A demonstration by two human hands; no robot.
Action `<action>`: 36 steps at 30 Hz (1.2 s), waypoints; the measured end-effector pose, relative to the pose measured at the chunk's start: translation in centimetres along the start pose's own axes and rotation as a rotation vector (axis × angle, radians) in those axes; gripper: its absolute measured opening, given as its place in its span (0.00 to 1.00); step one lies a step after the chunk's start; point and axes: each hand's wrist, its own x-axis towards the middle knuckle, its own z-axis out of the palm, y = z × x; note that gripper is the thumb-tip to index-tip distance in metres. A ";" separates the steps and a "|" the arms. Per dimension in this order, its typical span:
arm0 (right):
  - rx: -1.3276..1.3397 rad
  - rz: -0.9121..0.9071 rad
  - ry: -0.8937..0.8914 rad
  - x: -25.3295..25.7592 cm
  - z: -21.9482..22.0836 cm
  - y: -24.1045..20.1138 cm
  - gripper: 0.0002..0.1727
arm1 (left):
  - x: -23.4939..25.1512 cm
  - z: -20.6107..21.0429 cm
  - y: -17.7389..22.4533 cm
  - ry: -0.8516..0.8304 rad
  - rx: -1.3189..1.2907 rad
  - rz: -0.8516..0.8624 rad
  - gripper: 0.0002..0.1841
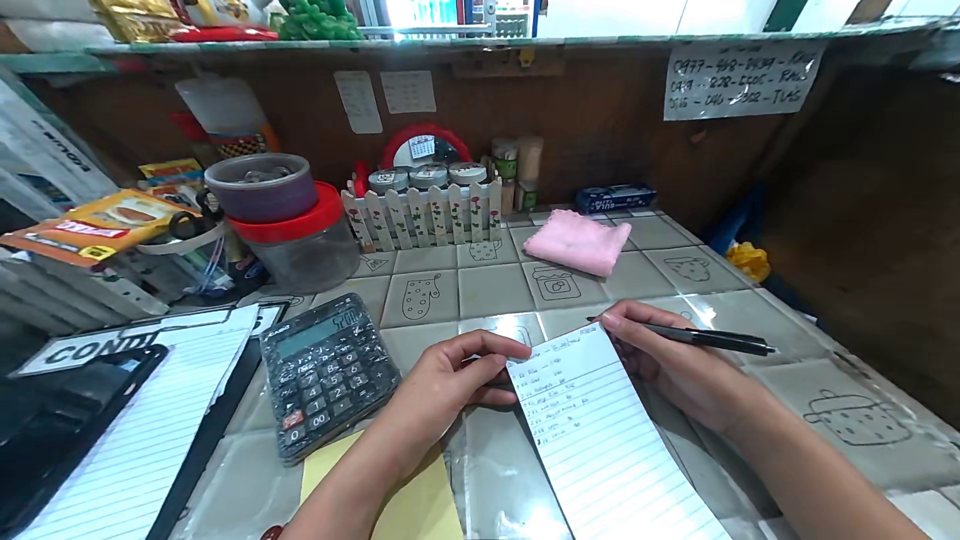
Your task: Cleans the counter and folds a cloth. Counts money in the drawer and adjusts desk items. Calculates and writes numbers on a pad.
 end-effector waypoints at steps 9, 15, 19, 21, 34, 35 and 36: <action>-0.010 -0.014 0.003 -0.1 0.0 0.1 0.15 | 0.0 0.0 0.0 -0.002 0.005 0.000 0.12; -0.020 -0.025 0.000 -0.2 -0.1 0.1 0.14 | 0.0 0.0 0.0 -0.005 0.010 0.001 0.12; -0.012 -0.017 0.013 -0.2 0.0 -0.2 0.13 | -0.1 0.1 0.0 0.013 0.015 -0.008 0.12; -0.002 -0.011 0.020 -0.2 0.1 -0.2 0.13 | -0.1 0.1 0.1 0.016 0.013 -0.006 0.12; -0.003 -0.016 0.009 -0.2 0.1 -0.2 0.14 | 0.0 0.0 -0.1 -0.007 0.016 0.004 0.12; -0.004 -0.019 0.010 -0.3 0.1 -0.2 0.14 | 0.0 -0.1 -0.1 -0.008 0.017 0.003 0.12; -0.004 -0.022 0.010 -0.3 0.1 -0.2 0.13 | 0.0 -0.1 -0.1 -0.006 0.017 0.004 0.12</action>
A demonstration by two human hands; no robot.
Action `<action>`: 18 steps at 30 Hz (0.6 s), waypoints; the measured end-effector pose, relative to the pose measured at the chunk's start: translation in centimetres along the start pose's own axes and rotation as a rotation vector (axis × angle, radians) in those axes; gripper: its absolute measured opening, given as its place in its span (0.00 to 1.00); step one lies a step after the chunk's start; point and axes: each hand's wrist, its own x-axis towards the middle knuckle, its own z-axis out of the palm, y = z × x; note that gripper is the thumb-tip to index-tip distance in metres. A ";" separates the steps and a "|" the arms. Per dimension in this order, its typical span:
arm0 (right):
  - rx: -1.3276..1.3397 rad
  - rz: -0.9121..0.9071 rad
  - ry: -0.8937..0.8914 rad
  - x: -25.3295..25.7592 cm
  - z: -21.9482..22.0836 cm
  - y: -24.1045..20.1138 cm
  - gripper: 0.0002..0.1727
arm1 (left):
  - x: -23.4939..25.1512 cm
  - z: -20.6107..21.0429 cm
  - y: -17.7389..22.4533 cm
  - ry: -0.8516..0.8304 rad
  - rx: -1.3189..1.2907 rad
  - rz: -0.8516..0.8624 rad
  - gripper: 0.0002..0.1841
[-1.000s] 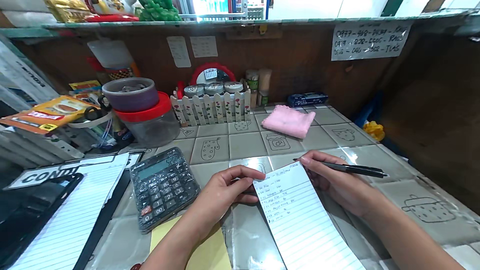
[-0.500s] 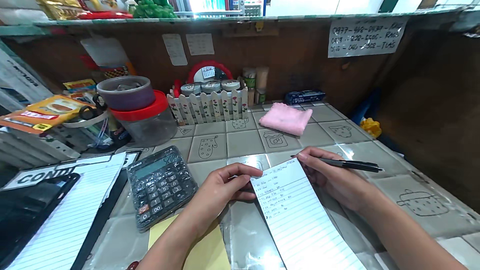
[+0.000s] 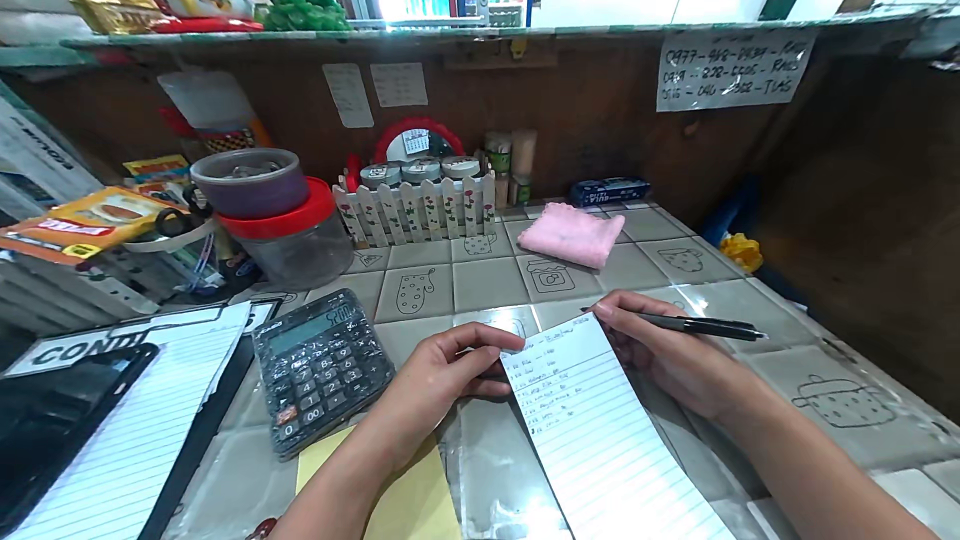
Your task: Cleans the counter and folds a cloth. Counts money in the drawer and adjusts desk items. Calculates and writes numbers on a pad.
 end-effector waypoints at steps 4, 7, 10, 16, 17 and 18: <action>-0.007 -0.019 -0.020 0.0 -0.1 0.1 0.13 | 0.0 -0.1 -0.1 0.001 0.021 0.010 0.12; -0.011 -0.028 -0.035 0.0 -0.2 0.2 0.13 | 0.0 -0.1 -0.1 -0.004 0.029 0.010 0.13; -0.022 -0.024 -0.036 0.0 -0.2 0.2 0.14 | -0.1 -0.1 -0.1 -0.005 0.019 0.016 0.13; -0.012 -0.013 -0.030 0.0 -0.1 0.2 0.14 | -0.1 0.0 0.1 0.005 0.024 -0.001 0.13; -0.012 -0.012 -0.030 0.0 -0.1 0.1 0.14 | -0.1 0.1 0.1 0.008 0.025 -0.002 0.13; -0.012 -0.011 -0.029 0.0 -0.1 0.1 0.14 | -0.1 0.1 0.1 0.010 0.028 -0.002 0.13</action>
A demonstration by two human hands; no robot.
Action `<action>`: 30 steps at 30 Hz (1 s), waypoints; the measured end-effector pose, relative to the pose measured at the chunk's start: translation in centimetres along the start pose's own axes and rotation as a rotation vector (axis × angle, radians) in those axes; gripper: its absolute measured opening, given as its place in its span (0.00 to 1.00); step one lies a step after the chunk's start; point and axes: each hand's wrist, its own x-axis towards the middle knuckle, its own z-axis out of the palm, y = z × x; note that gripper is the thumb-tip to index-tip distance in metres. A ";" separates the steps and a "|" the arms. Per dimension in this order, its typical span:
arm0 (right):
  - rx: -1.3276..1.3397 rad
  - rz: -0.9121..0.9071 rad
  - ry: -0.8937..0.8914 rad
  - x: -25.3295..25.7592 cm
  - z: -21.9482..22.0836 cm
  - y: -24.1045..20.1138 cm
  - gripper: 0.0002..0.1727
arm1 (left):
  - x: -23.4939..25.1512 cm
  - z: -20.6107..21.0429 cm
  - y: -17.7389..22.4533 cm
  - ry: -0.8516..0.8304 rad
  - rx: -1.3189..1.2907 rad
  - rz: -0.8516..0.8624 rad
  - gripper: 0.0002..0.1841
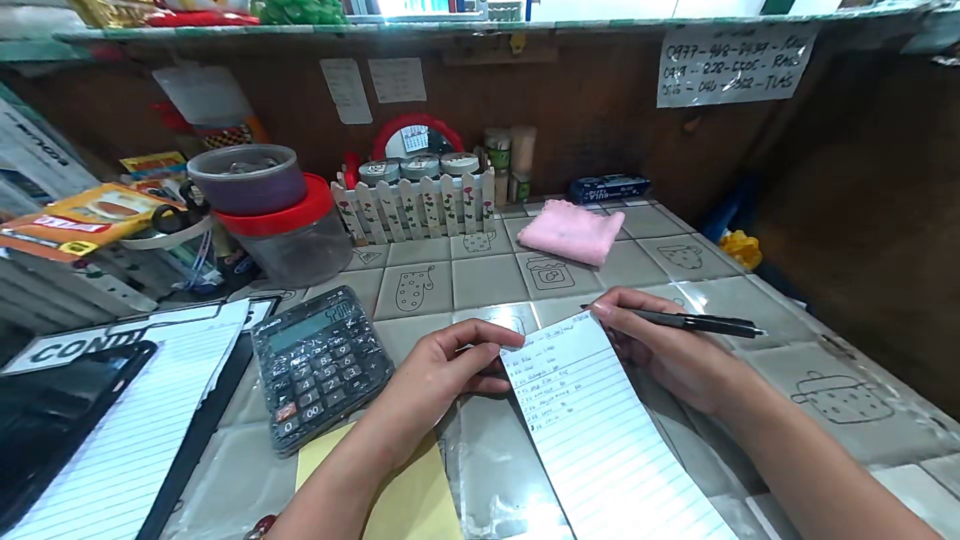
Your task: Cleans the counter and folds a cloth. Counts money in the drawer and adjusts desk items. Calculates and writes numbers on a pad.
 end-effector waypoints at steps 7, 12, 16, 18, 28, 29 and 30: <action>-0.004 -0.007 -0.002 -0.1 0.0 0.0 0.14 | 0.0 -0.1 -0.1 -0.008 0.002 0.015 0.13; -0.003 -0.015 -0.004 -0.1 0.1 0.1 0.14 | 0.0 -0.1 -0.1 -0.016 0.009 0.020 0.13; -0.019 -0.012 0.006 -0.1 0.1 0.1 0.13 | 0.0 -0.1 -0.1 -0.011 0.012 0.019 0.13; -0.031 -0.010 0.009 -0.1 0.1 0.1 0.14 | 0.0 -0.1 -0.1 -0.009 0.013 0.017 0.13; -0.018 -0.013 0.007 -0.1 0.2 -0.1 0.14 | 0.0 0.0 0.0 -0.002 0.017 0.014 0.13; -0.014 -0.018 0.007 -0.2 0.2 -0.1 0.13 | -0.1 0.0 0.0 -0.002 0.016 0.014 0.13; -0.015 -0.022 0.004 -0.2 0.2 -0.1 0.13 | -0.1 0.0 0.0 -0.002 0.016 0.017 0.13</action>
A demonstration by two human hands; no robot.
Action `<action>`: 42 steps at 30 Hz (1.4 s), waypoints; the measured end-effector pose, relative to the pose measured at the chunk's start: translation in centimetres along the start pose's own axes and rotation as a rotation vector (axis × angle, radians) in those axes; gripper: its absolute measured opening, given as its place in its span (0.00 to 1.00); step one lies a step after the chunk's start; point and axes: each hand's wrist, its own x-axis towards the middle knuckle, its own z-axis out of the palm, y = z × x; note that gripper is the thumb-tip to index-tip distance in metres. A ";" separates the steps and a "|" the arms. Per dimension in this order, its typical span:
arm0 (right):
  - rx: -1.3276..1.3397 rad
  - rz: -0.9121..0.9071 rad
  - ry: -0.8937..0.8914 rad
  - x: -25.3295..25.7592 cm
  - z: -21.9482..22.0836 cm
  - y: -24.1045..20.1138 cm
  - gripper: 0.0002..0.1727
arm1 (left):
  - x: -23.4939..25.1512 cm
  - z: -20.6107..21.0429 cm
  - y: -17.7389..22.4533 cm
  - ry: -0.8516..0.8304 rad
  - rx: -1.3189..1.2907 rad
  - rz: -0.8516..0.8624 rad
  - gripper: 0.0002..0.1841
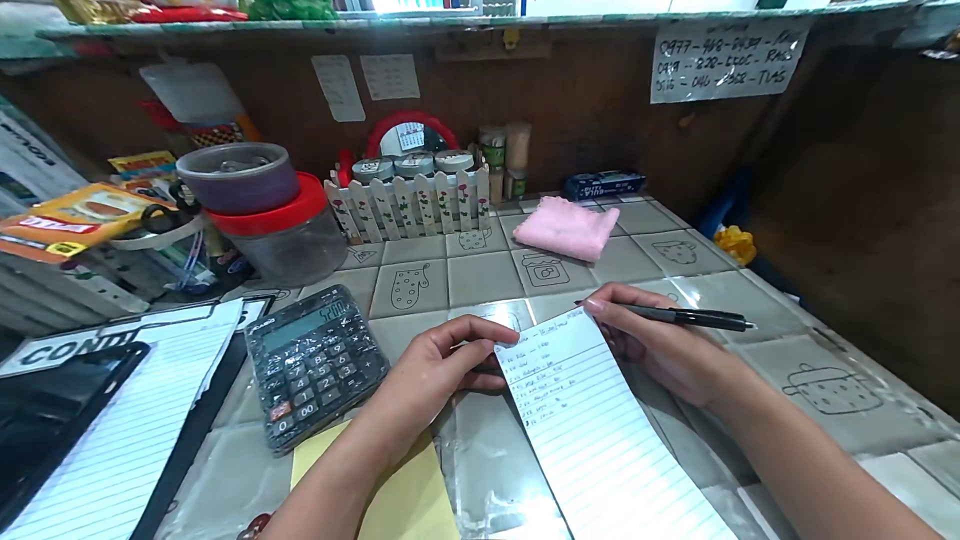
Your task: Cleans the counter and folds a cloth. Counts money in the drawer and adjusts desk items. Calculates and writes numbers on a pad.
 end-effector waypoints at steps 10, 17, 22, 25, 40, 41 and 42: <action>-0.030 -0.010 0.006 0.0 -0.1 0.1 0.13 | -0.1 0.5 -0.4 -0.007 0.114 0.060 0.08; -0.039 -0.016 0.023 -0.1 0.0 0.2 0.11 | -0.1 0.8 -0.7 0.005 0.183 0.083 0.09; -0.033 -0.019 0.011 -0.2 -0.1 0.1 0.11 | -0.2 1.4 -1.0 0.062 0.238 0.170 0.07; -0.015 -0.036 0.007 -0.3 0.0 0.0 0.12 | -0.2 1.5 -1.7 0.093 0.466 0.385 0.07; -0.150 -0.072 0.072 -5.1 8.1 -2.2 0.05 | -0.3 0.3 -1.4 -0.054 0.867 0.275 0.22; -0.178 -0.090 0.090 -5.4 8.5 -1.8 0.07 | -0.4 0.1 -1.2 -0.079 0.857 0.239 0.25; -0.204 -0.114 0.124 -5.5 8.6 -1.3 0.10 | -0.4 0.0 -1.0 -0.103 0.856 0.208 0.27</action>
